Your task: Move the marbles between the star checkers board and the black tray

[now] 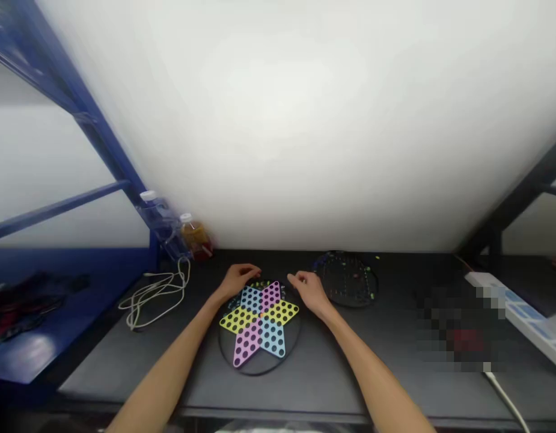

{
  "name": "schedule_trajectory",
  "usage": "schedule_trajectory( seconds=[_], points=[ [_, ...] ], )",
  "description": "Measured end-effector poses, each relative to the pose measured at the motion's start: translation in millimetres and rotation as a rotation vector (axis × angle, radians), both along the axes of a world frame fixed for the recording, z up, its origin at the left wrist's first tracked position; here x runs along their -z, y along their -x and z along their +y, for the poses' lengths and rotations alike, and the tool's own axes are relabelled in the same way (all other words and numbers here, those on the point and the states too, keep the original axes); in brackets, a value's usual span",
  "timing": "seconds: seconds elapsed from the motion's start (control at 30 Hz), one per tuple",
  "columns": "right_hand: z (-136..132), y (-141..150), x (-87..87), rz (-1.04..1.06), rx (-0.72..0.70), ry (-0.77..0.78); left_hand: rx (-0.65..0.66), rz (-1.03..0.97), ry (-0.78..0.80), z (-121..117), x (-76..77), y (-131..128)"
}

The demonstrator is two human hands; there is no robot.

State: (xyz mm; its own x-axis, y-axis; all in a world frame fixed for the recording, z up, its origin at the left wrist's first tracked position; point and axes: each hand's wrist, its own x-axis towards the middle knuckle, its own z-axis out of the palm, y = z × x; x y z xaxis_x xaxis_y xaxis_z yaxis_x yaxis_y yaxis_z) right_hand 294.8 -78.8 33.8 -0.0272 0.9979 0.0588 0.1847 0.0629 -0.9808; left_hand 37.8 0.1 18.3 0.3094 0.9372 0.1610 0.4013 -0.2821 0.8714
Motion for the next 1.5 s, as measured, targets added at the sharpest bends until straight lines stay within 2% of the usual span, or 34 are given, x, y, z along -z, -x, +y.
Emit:
schedule_trajectory(
  seconds=[0.07, 0.17, 0.27, 0.37, 0.47, 0.57, 0.67, 0.77, 0.83, 0.87, 0.93, 1.03, 1.1, 1.2, 1.37, 1.5],
  points=[
    [-3.6, 0.9, -0.9, -0.333, -0.010, -0.147, 0.001, 0.005, -0.003, -0.4, -0.4, -0.2],
    [-8.1, 2.6, -2.9, -0.670, -0.044, -0.204, -0.001, 0.005, -0.003, -0.5, -0.1, -0.4],
    [-9.5, 4.5, -3.7, -0.822, -0.076, -0.177, -0.009, 0.009, -0.005, 0.3, 1.0, -0.3],
    [-8.8, 6.3, -3.2, -0.813, -0.125, -0.143, -0.009, 0.007, -0.002, 1.0, 1.2, 0.1],
    [-7.4, 6.9, -1.9, -0.703, -0.141, -0.130, 0.004, 0.007, -0.002, 0.6, 0.2, 0.3],
    [-5.0, 3.2, -0.5, -0.486, -0.085, -0.105, 0.002, 0.013, -0.014, -0.4, -0.9, 0.1],
    [-1.5, -4.7, -0.6, -0.034, -0.079, 0.050, -0.003, 0.018, -0.013, -1.0, -1.3, -0.3],
    [3.0, -10.2, -2.2, 0.470, -0.184, 0.263, -0.004, 0.016, -0.012, -0.8, -1.2, -0.4],
    [5.8, -9.5, -2.2, 0.617, -0.204, 0.311, -0.005, 0.017, -0.015, -0.4, -0.8, -0.5],
    [6.8, -8.1, -1.5, 0.620, -0.180, 0.299, -0.005, 0.016, -0.015, -0.2, -0.6, -0.6],
    [7.3, -4.7, 0.7, 0.483, -0.074, 0.211, -0.005, 0.015, -0.012, -0.1, -0.3, -0.8],
    [4.1, -2.9, 2.4, -0.015, 0.034, -0.049, -0.009, 0.010, -0.006, -0.6, -0.4, -1.0],
    [0.3, -4.3, 0.6, -0.367, 0.005, -0.205, 0.000, 0.008, -0.010, -1.2, -0.7, -1.0],
    [-4.2, -6.2, -4.4, -0.696, -0.107, -0.283, 0.006, 0.004, -0.016, -1.7, -1.2, -1.1],
    [-4.8, -1.8, -7.3, -0.881, -0.229, -0.250, -0.006, 0.010, -0.019, -1.5, -1.3, -1.5],
    [-3.3, -0.2, -5.6, -0.772, -0.216, -0.240, 0.001, 0.021, -0.025, -1.5, -1.5, -1.4]
  ],
)
